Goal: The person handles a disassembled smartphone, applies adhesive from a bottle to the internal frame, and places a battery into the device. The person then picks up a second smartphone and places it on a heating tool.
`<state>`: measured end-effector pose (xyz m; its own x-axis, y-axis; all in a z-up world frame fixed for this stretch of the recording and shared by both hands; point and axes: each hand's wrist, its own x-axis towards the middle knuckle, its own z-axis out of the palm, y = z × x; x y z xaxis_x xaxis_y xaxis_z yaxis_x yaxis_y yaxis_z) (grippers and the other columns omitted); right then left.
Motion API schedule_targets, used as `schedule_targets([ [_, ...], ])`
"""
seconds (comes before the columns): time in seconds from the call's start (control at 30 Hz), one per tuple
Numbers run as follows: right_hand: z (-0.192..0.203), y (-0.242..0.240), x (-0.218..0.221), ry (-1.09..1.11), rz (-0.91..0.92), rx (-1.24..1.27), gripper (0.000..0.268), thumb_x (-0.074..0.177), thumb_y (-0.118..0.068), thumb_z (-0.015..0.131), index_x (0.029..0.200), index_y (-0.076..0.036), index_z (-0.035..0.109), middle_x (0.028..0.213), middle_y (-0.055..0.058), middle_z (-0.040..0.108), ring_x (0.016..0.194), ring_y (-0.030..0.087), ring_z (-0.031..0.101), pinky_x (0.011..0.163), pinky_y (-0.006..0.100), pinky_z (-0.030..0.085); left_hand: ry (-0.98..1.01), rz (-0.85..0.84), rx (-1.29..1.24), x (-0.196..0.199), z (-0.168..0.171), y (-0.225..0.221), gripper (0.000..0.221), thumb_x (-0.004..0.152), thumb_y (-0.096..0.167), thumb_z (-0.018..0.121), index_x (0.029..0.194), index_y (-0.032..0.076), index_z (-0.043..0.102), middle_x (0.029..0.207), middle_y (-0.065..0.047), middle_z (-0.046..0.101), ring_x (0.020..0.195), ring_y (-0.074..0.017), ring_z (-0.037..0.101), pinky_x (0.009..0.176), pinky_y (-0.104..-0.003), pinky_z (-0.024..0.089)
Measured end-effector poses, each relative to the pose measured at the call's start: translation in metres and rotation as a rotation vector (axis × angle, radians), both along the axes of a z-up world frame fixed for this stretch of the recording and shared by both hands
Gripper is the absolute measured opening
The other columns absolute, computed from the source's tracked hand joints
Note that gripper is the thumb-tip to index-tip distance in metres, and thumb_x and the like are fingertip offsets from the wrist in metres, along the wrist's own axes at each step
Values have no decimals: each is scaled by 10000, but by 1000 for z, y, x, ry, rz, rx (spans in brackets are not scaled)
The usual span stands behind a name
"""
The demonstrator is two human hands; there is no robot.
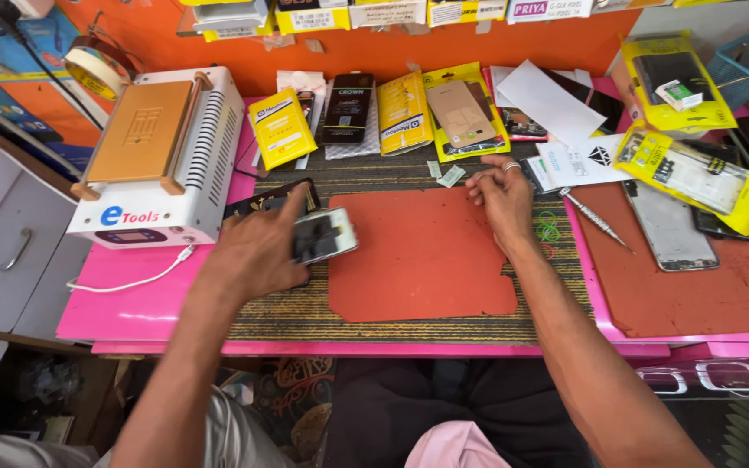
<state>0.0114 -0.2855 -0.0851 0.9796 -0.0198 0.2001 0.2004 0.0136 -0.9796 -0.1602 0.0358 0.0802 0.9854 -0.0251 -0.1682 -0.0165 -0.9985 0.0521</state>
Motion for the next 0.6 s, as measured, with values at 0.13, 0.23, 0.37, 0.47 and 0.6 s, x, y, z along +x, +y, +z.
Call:
schedule_targets([
  [0.13,1,2,-1,-3,-4,-11,303,983,40,533,1286,56,544,889,99,714,718,101,641,608,234,510,25,88,35,-36,-8,46,1203,611,233,858,1594,131,172,1178,-268,663,1106,-427,657,1065,-573,455],
  [0.23,0,2,-1,-6,-3,-9,300,986,36,546,1285,61,543,884,99,713,714,101,640,604,235,509,44,134,59,-52,-17,73,1207,609,251,888,1581,150,179,1205,-281,641,1108,-430,652,1063,-572,452],
  [0.37,-1,2,1,-12,2,-13,300,989,32,549,1286,65,538,885,98,715,712,99,639,603,233,508,35,157,34,-66,-27,100,1182,617,231,862,1582,144,185,1203,-271,652,1091,-438,661,1043,-540,488],
  [0.47,-3,2,2,-21,4,-25,297,991,32,547,1286,68,538,887,100,714,711,100,641,607,233,513,-2,138,24,-71,-38,113,1181,597,204,855,1574,121,197,1199,-265,654,1079,-442,661,1030,-527,498],
  [0.6,-4,1,2,-13,6,1,300,988,37,542,1286,69,541,889,103,717,710,100,641,601,235,510,2,102,41,-71,-53,122,1185,607,210,860,1575,101,186,1167,-249,654,1110,-429,644,1046,-518,482],
])
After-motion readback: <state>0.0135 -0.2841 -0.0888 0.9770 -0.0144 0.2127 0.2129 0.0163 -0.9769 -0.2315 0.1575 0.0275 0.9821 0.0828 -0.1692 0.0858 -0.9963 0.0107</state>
